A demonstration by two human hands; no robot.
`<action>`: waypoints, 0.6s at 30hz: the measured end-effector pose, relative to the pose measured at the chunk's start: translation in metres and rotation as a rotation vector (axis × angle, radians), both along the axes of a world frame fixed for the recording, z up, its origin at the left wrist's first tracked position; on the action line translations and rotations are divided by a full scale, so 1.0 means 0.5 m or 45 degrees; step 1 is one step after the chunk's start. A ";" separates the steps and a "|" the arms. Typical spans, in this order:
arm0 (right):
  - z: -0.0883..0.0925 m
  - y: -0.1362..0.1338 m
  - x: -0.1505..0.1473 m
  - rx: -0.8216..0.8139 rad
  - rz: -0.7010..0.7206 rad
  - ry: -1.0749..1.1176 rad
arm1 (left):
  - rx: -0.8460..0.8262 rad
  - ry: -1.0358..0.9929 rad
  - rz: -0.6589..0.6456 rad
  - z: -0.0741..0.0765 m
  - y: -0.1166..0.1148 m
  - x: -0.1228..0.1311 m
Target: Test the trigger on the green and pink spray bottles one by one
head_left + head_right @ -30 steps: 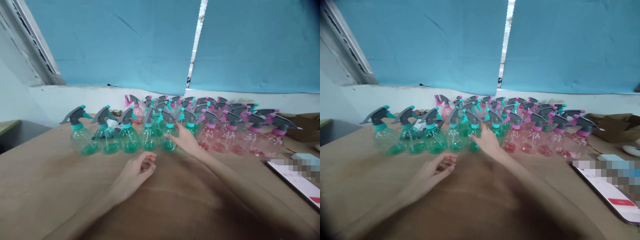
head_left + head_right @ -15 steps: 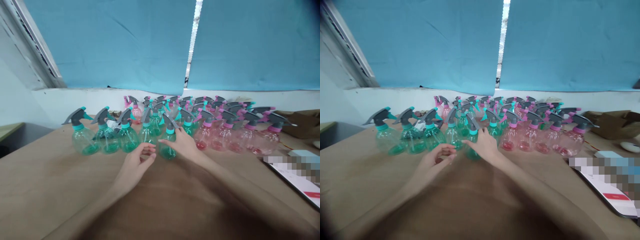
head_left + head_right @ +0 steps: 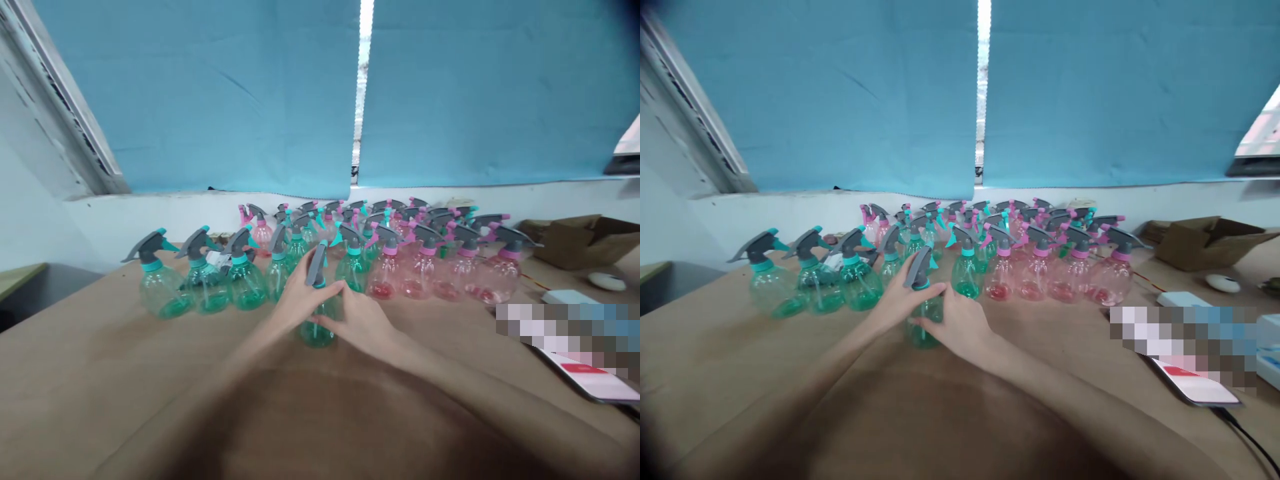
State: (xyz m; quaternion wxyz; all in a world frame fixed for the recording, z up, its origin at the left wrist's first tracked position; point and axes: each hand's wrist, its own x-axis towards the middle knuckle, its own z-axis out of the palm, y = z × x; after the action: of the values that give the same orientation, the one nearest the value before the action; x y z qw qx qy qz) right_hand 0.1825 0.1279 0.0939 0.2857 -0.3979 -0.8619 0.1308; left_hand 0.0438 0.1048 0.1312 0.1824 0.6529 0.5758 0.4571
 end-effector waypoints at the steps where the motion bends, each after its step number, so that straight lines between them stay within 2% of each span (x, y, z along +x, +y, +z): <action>1: 0.000 -0.003 0.003 -0.002 0.017 0.017 | -0.003 -0.029 -0.029 0.003 0.001 0.004; 7: 0.003 -0.038 0.036 -0.033 0.115 0.032 | 0.026 -0.092 -0.098 0.005 -0.016 0.022; 11: -0.010 -0.044 0.088 -0.132 0.350 0.013 | 0.019 -0.113 -0.116 -0.001 -0.037 0.032; 13: -0.030 -0.028 0.121 -0.151 0.422 -0.027 | -0.014 -0.128 -0.117 -0.004 -0.042 0.035; 18: -0.096 0.049 0.192 -0.157 0.418 -0.139 | -0.034 -0.188 -0.144 -0.007 -0.027 0.045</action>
State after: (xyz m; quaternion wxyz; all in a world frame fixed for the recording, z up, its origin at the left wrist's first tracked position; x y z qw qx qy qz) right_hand 0.2783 0.1525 0.0458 0.1883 -0.2752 -0.9199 0.2063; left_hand 0.0662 0.0911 0.1276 0.2585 0.6464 0.5291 0.4853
